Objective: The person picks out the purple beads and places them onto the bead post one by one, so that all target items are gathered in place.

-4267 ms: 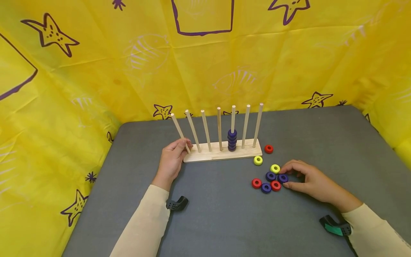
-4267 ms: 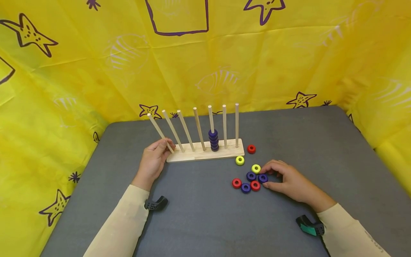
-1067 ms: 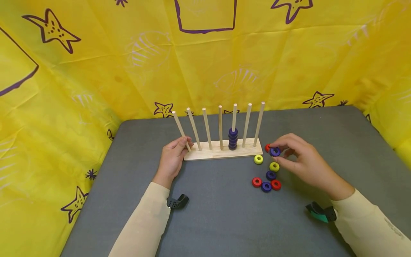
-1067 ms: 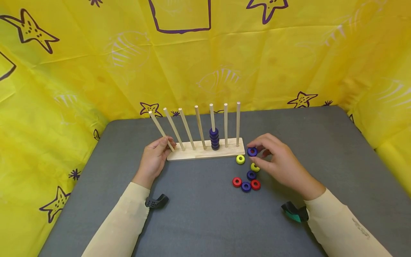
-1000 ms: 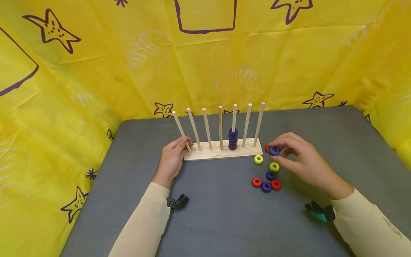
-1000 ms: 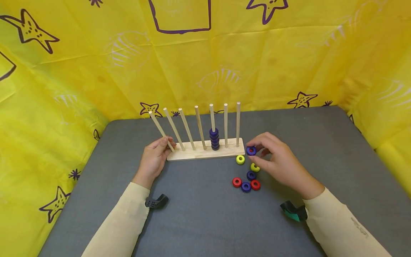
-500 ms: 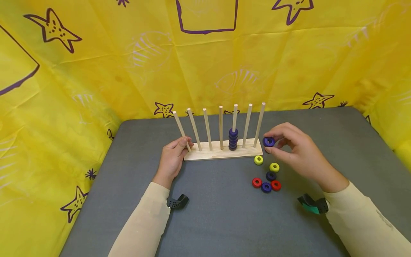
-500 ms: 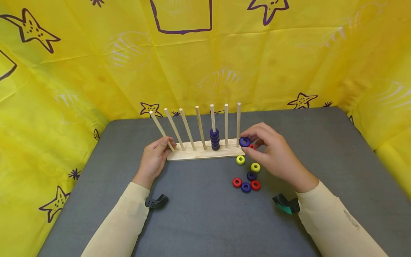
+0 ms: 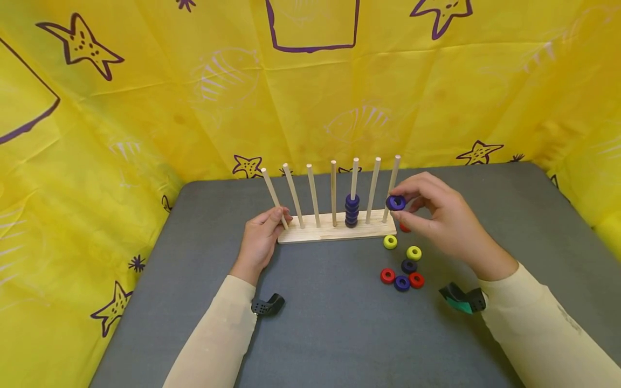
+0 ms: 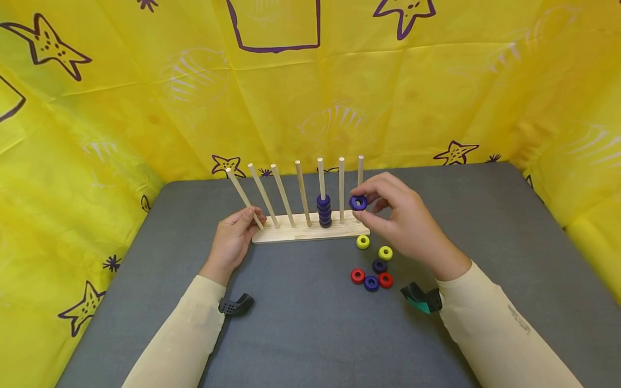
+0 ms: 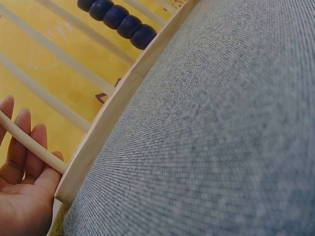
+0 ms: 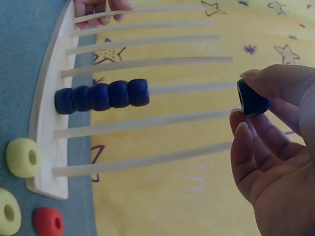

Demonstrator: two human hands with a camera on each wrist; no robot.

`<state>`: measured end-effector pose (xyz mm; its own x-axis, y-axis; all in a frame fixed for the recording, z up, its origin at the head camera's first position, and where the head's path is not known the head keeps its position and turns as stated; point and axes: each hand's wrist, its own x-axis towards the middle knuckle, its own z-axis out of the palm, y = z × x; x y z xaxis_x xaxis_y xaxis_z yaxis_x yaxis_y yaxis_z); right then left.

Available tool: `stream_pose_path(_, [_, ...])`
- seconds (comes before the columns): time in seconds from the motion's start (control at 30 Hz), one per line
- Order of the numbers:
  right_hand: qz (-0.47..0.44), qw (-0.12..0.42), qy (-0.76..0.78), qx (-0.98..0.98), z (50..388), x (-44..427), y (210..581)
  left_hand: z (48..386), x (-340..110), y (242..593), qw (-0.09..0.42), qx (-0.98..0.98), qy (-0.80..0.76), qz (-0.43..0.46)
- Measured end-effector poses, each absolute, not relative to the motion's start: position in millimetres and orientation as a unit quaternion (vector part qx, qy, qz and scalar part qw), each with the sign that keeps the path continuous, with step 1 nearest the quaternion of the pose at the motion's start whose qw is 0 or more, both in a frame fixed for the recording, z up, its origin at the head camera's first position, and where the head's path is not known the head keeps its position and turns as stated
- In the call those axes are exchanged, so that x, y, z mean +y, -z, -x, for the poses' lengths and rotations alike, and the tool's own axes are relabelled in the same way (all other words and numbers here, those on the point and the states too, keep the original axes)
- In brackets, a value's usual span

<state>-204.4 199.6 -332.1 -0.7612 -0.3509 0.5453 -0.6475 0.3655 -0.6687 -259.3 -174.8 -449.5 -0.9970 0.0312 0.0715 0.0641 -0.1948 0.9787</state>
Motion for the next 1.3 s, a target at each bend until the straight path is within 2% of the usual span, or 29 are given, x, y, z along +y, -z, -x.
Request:
stream_pose_path(0.97, [-0.323, 0.197, -0.444, -0.812, 232, 167, 293, 259, -175, 449, 0.007, -0.627, 0.778, 0.041])
stream_pose_path(1.3, [-0.323, 0.195, -0.434, -0.818, 243, 156, 285, 260, -175, 450, 0.008, -0.629, 0.776, 0.043])
